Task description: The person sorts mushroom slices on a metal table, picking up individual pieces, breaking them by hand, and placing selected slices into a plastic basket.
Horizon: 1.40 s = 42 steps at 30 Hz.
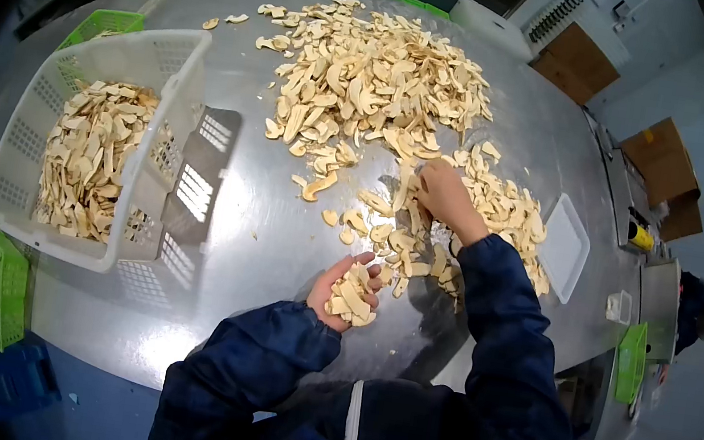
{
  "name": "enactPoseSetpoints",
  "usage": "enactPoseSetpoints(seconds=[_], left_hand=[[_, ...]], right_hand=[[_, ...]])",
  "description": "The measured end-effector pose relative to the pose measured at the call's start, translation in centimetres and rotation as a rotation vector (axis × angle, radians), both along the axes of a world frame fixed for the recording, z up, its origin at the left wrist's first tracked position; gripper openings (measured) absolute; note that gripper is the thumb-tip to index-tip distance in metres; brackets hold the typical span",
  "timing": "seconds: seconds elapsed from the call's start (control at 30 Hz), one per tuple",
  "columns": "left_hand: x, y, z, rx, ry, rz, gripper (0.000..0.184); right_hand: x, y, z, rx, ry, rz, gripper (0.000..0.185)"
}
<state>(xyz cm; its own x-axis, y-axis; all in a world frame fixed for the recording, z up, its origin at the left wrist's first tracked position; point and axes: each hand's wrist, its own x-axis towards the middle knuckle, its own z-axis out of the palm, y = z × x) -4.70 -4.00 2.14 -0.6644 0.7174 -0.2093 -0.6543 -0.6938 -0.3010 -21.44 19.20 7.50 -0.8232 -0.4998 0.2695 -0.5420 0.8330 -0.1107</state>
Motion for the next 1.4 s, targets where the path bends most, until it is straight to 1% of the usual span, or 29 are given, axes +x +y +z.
enactPoseSetpoints(seconds=[0.1, 0.13, 0.17, 0.23, 0.27, 0.3, 0.37, 0.43, 0.47, 0.53, 0.57, 0.6, 0.63, 0.67, 0.7, 0.77, 0.8, 0.9, 0.93, 1.03, 1.17, 1.2, 1.3, 1.4], left_hand=[[-0.1, -0.1, 0.1, 0.028, -0.033, -0.005, 0.03], [-0.2, 0.0, -0.1, 0.041, -0.035, -0.003, 0.031], [-0.2, 0.0, -0.3, 0.053, -0.038, -0.002, 0.032], [-0.2, 0.0, 0.7, -0.026, -0.019, 0.008, 0.036], [-0.4, 0.1, 1.3, -0.081, -0.015, 0.013, 0.037], [-0.4, 0.2, 1.7, -0.136, -0.012, 0.018, 0.038], [-0.3, 0.3, 1.9, -0.109, 0.075, 0.043, 0.042], [-0.3, 0.3, 2.6, -0.066, 0.117, 0.065, 0.043], [-0.3, 0.2, 2.5, -0.108, 0.127, 0.046, 0.043], [-0.4, -0.1, 2.3, -0.19, 0.151, 0.012, 0.043], [-0.5, 0.0, 2.3, -0.162, 0.169, 0.032, 0.043], [-0.7, 0.1, 2.2, -0.132, 0.187, 0.052, 0.043], [-0.6, 0.2, 2.0, -0.103, 0.203, 0.07, 0.043], [-0.4, 0.2, 1.7, -0.118, 0.128, 0.077, 0.043], [-0.4, 0.1, 1.4, -0.134, 0.113, 0.06, 0.043], [-0.8, 0.2, 0.6, -0.163, 0.096, 0.02, 0.042], [-0.9, 0.0, 0.6, -0.151, 0.132, 0.007, 0.038], [-0.9, -0.1, 1.5, -0.06, 0.199, 0.044, 0.037], [-0.8, -0.1, 1.9, -0.14, 0.143, 0.033, 0.037], [-0.8, 0.2, 2.2, -0.182, 0.096, 0.062, 0.037], [-0.5, 0.1, 1.4, -0.164, 0.163, 0.068, 0.04], [-0.5, 0.1, 1.5, -0.173, 0.167, 0.069, 0.04], [-0.3, 0.0, 1.6, -0.174, 0.171, 0.069, 0.042], [-0.3, -0.1, 1.5, -0.134, 0.157, 0.073, 0.044]], right_hand=[[4.0, -1.5, 3.7, -0.055, -0.345, -0.18, 0.014], [5.0, -1.9, 5.3, -0.058, -0.42, -0.228, 0.017], [5.8, -1.7, 5.5, -0.192, -0.526, -0.228, 0.018], [7.1, -1.6, 6.2, -0.469, -0.727, -0.224, 0.021], [7.8, -1.5, 7.0, -0.462, -0.882, -0.186, 0.021], [8.8, -2.1, 7.4, -0.607, -1.049, -0.158, 0.017], [10.6, -3.9, 9.0, -0.621, -1.174, -0.085, 0.021], [11.7, -5.2, 9.2, -0.592, -1.233, -0.094, 0.019], [12.0, -5.5, 9.1, -0.578, -1.265, -0.098, 0.019], [12.2, -5.8, 8.7, -0.636, -1.28, -0.098, 0.019], [12.2, -5.9, 8.6, -0.663, -1.287, -0.097, 0.019], [12.4, -5.9, 7.9, -0.774, -1.31, -0.095, 0.018], [12.5, -5.8, 7.5, -0.799, -1.33, -0.104, 0.018], [12.7, -5.6, 7.2, -0.825, -1.349, -0.114, 0.017], [12.8, -5.5, 7.1, -0.851, -1.363, -0.125, 0.017], [13.0, -5.2, 7.0, -0.824, -1.385, -0.172, 0.017], [13.1, -5.0, 7.0, -0.811, -1.391, -0.197, 0.017], [13.3, -4.7, 6.7, -0.745, -1.358, -0.252, 0.02], [13.4, -4.7, 6.5, -0.778, -1.366, -0.257, 0.022], [13.6, -4.9, 6.3, -0.683, -1.281, -0.2, 0.021], [14.0, -5.2, 6.7, -0.582, -1.144, -0.175, 0.019], [14.0, -5.4, 6.2, -0.563, -1.015, -0.124, 0.019], [14.0, -5.6, 5.8, -0.391, -0.68, 0.036, 0.017], [12.5, -4.4, 5.8, -0.272, -0.664, 0.011, 0.015]])
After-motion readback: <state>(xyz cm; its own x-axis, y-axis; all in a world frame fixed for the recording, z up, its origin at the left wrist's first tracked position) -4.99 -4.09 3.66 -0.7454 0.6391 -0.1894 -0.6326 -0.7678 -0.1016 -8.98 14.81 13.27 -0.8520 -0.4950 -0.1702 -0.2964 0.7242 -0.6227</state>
